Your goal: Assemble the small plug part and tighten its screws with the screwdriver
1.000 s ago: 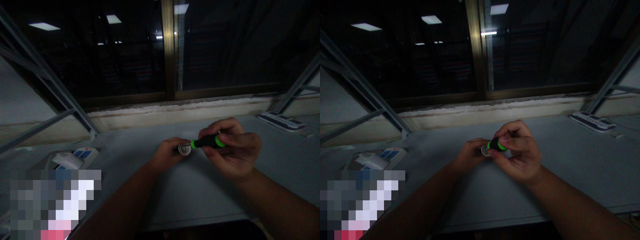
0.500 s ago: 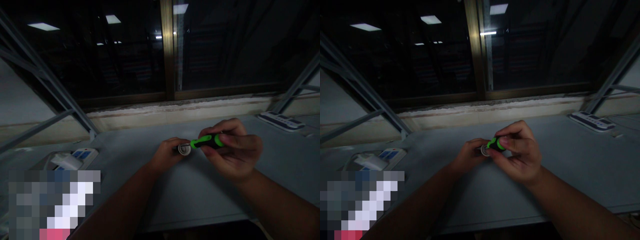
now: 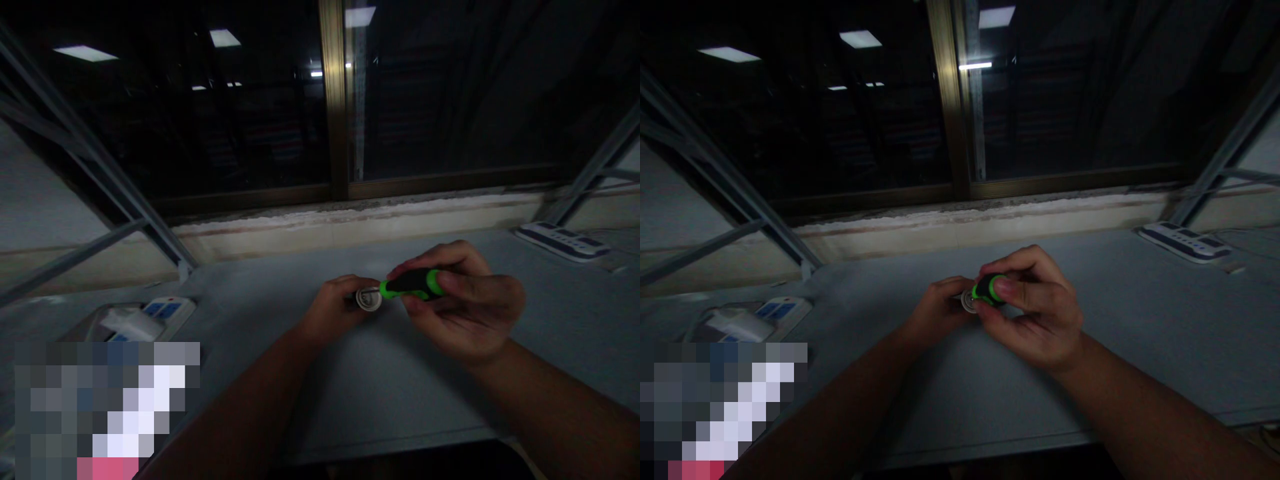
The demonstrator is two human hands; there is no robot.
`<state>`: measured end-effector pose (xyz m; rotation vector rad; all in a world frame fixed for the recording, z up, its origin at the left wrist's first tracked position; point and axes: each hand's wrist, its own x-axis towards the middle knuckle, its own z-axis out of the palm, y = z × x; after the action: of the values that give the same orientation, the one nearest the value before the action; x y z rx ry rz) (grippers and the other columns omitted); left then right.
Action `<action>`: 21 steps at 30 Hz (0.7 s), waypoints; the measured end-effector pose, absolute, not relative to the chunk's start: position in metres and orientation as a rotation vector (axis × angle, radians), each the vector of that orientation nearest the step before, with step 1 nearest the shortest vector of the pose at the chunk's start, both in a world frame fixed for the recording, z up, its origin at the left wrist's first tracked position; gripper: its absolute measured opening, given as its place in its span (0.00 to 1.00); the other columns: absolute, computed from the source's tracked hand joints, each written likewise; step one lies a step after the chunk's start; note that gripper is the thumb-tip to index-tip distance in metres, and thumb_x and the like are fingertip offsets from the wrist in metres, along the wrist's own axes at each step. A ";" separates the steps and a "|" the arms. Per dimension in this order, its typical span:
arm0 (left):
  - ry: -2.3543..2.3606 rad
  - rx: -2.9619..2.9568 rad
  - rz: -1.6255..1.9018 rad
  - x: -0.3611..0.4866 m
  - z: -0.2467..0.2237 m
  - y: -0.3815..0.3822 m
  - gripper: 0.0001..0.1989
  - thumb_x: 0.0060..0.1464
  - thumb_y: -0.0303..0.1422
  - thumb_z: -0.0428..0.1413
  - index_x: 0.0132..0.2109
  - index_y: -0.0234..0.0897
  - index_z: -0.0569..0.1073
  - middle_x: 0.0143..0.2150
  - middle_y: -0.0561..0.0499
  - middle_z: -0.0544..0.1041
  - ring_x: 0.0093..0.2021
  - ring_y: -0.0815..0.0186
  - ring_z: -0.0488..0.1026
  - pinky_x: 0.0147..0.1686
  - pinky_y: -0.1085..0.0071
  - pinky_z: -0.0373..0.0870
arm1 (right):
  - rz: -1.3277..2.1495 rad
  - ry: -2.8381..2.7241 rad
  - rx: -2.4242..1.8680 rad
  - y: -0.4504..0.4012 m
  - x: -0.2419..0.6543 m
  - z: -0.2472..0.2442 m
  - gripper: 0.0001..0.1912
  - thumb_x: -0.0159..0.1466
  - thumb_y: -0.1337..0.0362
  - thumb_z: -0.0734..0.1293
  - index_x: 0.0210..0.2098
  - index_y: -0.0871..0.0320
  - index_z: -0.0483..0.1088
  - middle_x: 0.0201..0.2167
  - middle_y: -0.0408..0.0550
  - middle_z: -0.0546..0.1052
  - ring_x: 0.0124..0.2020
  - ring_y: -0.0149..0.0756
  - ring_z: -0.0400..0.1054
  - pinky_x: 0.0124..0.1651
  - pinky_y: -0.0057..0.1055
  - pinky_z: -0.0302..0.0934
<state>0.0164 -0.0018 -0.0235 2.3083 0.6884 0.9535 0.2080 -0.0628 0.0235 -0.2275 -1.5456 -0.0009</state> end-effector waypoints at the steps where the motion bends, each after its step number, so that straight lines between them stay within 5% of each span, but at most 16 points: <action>1: 0.679 2.309 0.942 0.016 -0.023 -0.003 0.15 0.56 0.29 0.63 0.51 0.34 0.78 0.48 0.43 0.81 0.45 0.60 0.79 0.46 0.66 0.75 | -0.019 -1.513 -0.233 -0.063 0.207 0.024 0.36 0.51 0.79 0.76 0.56 0.46 0.74 0.45 0.48 0.77 0.37 0.39 0.78 0.30 0.36 0.79; 5: 0.672 2.290 0.932 0.017 -0.021 -0.004 0.15 0.56 0.29 0.63 0.52 0.35 0.78 0.48 0.44 0.81 0.46 0.59 0.79 0.46 0.65 0.75 | -0.032 -1.442 -0.183 -0.061 0.208 0.027 0.33 0.51 0.77 0.77 0.54 0.47 0.75 0.43 0.47 0.74 0.36 0.38 0.75 0.32 0.40 0.80; 9: 0.688 2.303 0.952 0.017 -0.021 -0.003 0.16 0.55 0.29 0.63 0.51 0.35 0.79 0.48 0.43 0.81 0.46 0.60 0.79 0.46 0.65 0.75 | 0.059 -1.514 -0.135 -0.060 0.212 0.029 0.25 0.61 0.72 0.70 0.57 0.48 0.73 0.50 0.52 0.77 0.47 0.48 0.76 0.38 0.49 0.81; 12: 0.689 2.335 0.949 0.016 -0.021 -0.003 0.16 0.56 0.28 0.63 0.52 0.34 0.78 0.49 0.43 0.81 0.47 0.60 0.79 0.47 0.65 0.74 | 0.096 -1.615 -0.120 -0.062 0.215 0.027 0.31 0.61 0.77 0.65 0.61 0.51 0.69 0.55 0.53 0.77 0.52 0.50 0.77 0.42 0.50 0.81; 21: 0.664 2.288 0.958 0.016 -0.021 -0.004 0.16 0.55 0.29 0.64 0.51 0.35 0.79 0.45 0.45 0.81 0.43 0.61 0.79 0.43 0.67 0.74 | -0.048 -1.531 -0.221 -0.058 0.214 0.027 0.33 0.51 0.76 0.78 0.52 0.43 0.74 0.40 0.44 0.73 0.36 0.37 0.73 0.33 0.40 0.80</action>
<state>0.0164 -0.0042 -0.0210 2.2884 0.6642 0.9582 0.2140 -0.0584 0.0274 -0.2213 -1.5313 -0.0480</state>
